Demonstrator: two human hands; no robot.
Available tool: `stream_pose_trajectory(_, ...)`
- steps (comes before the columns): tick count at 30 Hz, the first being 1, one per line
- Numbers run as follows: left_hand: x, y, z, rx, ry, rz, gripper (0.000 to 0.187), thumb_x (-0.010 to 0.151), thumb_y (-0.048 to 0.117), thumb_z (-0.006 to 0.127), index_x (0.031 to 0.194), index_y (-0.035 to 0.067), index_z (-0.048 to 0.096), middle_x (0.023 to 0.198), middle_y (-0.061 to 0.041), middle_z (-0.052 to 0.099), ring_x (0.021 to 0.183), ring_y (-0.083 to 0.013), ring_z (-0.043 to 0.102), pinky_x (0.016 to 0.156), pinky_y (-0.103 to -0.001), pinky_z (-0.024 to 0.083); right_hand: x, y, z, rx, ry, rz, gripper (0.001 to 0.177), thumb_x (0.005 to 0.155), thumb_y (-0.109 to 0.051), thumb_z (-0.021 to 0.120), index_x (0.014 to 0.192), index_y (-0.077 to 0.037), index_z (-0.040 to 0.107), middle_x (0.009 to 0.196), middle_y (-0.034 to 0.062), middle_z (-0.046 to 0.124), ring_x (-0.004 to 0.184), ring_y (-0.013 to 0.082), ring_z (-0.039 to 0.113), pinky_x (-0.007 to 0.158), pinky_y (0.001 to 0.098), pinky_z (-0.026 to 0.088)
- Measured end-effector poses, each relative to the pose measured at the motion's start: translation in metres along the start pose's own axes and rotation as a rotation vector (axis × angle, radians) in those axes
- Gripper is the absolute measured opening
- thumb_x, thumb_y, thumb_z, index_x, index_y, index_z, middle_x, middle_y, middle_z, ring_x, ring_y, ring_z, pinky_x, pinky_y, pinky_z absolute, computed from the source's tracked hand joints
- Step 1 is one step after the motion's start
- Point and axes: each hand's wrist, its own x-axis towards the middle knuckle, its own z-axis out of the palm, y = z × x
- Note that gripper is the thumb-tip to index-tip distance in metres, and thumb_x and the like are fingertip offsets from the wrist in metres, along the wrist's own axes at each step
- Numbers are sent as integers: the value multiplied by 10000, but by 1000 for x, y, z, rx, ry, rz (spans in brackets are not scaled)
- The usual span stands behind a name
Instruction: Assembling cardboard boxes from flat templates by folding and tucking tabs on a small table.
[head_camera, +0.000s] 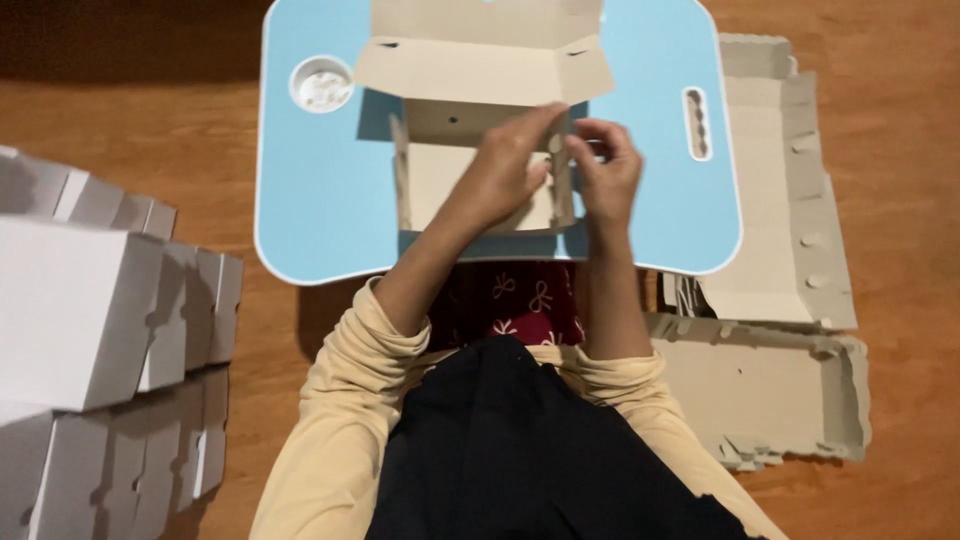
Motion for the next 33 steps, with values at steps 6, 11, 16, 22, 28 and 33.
stream_pose_trajectory(6,-57,-13,-109,151,556,-467,254,929,-85,644,1139,55,668,1057,-88,709,922,-161,706,819,-177,653,-8,-104,-1,-208,20,-114,127,961,-51,711,1082,-81,732,1005,7,593,890,135,596,727,252,501)
stream_pose_trajectory(11,-81,-62,-108,-18,496,-758,204,942,167,692,1136,110,670,960,-45,758,814,-140,724,759,-276,618,-21,-140,51,-195,-221,-299,139,1014,20,634,1125,-7,712,1069,119,656,983,226,640,858,313,559)
stream_pose_trajectory(16,-75,-84,-73,-108,576,-751,232,867,273,734,1044,160,634,713,22,747,630,-107,695,701,-277,534,-29,-133,117,-400,-449,-359,201,1047,-105,592,1161,-45,747,1036,115,740,860,185,685,713,268,572)
stream_pose_trajectory(22,-77,-51,-62,-193,573,-716,324,802,-13,617,1067,173,619,646,29,693,557,-95,657,611,-258,541,-37,-105,133,-574,-494,-448,281,990,-121,719,1240,1,677,920,124,655,745,240,635,668,373,507)
stream_pose_trajectory(28,-81,-44,-40,-498,715,-612,288,799,-21,600,986,134,755,794,-63,744,546,-88,661,559,-230,605,-45,-119,104,-429,-382,-157,265,885,90,724,1114,-43,731,859,168,749,762,291,750,679,371,654)
stream_pose_trajectory(33,-78,-19,-37,-548,701,-505,277,831,-47,608,1023,82,761,866,-103,722,657,-112,669,634,-261,619,-51,-129,86,-294,-386,-97,211,911,47,729,1099,-41,765,775,135,750,682,207,739,644,327,628)
